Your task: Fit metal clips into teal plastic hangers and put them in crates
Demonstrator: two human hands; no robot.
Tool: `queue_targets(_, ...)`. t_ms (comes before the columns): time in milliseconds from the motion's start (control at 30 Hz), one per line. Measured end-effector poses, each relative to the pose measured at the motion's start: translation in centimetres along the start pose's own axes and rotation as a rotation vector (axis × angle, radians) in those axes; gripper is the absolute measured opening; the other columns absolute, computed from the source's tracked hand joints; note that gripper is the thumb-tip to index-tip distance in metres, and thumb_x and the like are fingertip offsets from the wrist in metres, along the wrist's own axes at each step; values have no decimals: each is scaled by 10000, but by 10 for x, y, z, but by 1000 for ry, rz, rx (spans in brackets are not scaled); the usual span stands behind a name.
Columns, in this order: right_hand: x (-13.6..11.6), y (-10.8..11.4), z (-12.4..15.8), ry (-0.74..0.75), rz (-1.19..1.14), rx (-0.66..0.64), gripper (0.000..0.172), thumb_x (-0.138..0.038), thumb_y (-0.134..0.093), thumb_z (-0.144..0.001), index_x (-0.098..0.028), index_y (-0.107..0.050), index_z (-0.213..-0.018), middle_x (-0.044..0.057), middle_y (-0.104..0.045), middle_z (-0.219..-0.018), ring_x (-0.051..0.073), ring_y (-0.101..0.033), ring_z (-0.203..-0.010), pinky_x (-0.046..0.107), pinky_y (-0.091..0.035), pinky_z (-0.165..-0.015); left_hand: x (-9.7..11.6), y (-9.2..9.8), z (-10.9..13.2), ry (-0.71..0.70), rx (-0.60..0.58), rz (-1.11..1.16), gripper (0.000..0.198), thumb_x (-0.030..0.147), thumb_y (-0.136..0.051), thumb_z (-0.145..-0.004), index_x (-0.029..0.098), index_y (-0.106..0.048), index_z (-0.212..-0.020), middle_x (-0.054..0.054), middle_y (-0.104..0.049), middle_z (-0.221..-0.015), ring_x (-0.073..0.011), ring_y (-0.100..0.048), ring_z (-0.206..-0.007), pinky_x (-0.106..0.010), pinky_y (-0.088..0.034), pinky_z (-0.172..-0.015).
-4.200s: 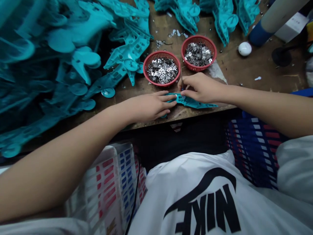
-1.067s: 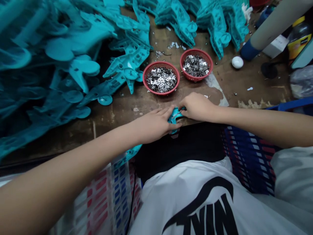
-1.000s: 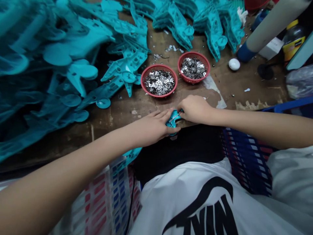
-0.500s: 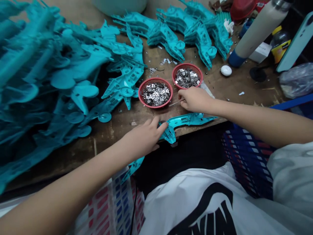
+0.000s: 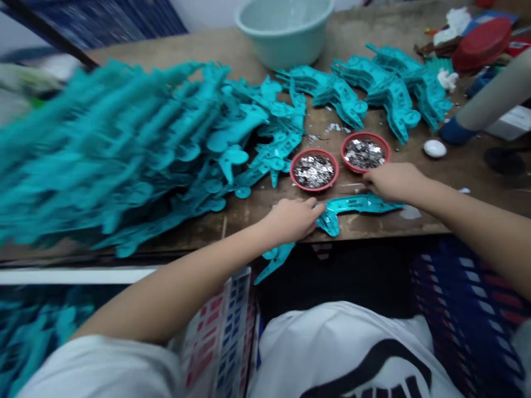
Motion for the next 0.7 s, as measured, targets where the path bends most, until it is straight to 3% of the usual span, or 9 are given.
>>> queue_targets(100, 20, -1, -3, -9, -71, -8, 381, -223, -663, -1188, -252, -1000, -1364, 281, -931, -1403, 501, -896, -1253, 521, -604, -878, -21, 22, 6, 134, 114, -1, 433, 278, -492, -1298, 200, -759, -1630, -214, -856, -1533, -386, -877, -1416, -451, -698, -920)
queue_targets(167, 28, -1, -4, -32, -81, -3, 402, -191, -680, -1194, -218, -994, -1443, 344, -893, -1501, 525, -885, -1339, 567, -595, -912, -48, 46, 20, 301, 211, -52, 431, 263, -472, -1281, 212, -812, -1541, -231, -861, -1517, -415, -846, -1447, -513, -704, -1006)
queue_targets(233, 29, 2, 0, -55, -73, 2, 436, -210, -668, -1220, -159, -954, -1545, 411, -838, -1578, 545, -867, -1421, 599, -601, -956, -85, 72, 47, 510, 350, -112, 445, 304, -462, -1275, 233, -817, -1532, -247, -844, -1581, -468, -778, -1545, -617, -682, -1140)
queue_targets(300, 22, 6, 7, -50, -52, -2, 469, -270, -620, -1256, -148, -925, -1591, 431, -811, -1610, 543, -862, -1460, 601, -628, -995, -127, 94, 86, 716, 502, -140, 495, 454, -467, -1285, 246, -755, -1629, -243, -812, -1676, -525, -676, -1665, -714, -630, -1240)
queue_targets(367, 14, 9, 12, -25, -27, -26, 509, -314, -570, -1280, -169, -891, -1647, 392, -816, -1638, 531, -856, -1494, 590, -662, -1049, -170, 104, 125, 918, 483, -115, 721, 706, -495, -1250, 192, -661, -1727, -271, -750, -1767, -579, -627, -1700, -766, -603, -1264)
queue_targets(433, 6, 11, 14, 4, -14, -65, 534, -342, -543, -1292, -188, -853, -1699, 330, -839, -1649, 527, -854, -1510, 595, -689, -1103, -208, 102, 152, 979, 267, 14, 914, 941, -500, -1176, 198, -681, -1677, -180, -795, -1696, -520, -721, -1598, -696, -614, -1244)
queue_targets(500, 2, 9, 12, 49, -25, -88, 547, -367, -522, -1303, -193, -836, -1715, 287, -856, -1648, 530, -853, -1516, 608, -703, -1131, -237, 98, 163, 1054, 216, 109, 896, 946, -566, -1105, 205, -735, -1579, -149, -865, -1543, -478, -776, -1509, -610, -631, -1203)
queue_targets(600, 3, 3, 5, 114, -69, -70, 553, -411, -515, -1314, -195, -860, -1688, 279, -872, -1619, 538, -858, -1506, 624, -711, -1148, -257, 96, 160, 1054, 310, 265, 714, 755, -700, -1064, 204, -775, -1511, -159, -911, -1325, -400, -851, -1283, -478, -674, -1053)
queue_targets(700, 7, -3, -2, 124, -107, -16, 565, -477, -559, -1309, -181, -882, -1665, 308, -883, -1575, 575, -865, -1477, 668, -717, -1139, -256, 107, 157, 1071, 441, 391, 566, 561, -736, -1054, 197, -783, -1484, -108, -893, -1142, -321, -837, -1026, -393, -656, -918)
Point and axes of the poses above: each hand's wrist, its own z-axis away from the middle knuckle, its own y-axis out of the back of the hand, x = y × z, the point moved 1 cm from there along -z, towards the middle knuckle
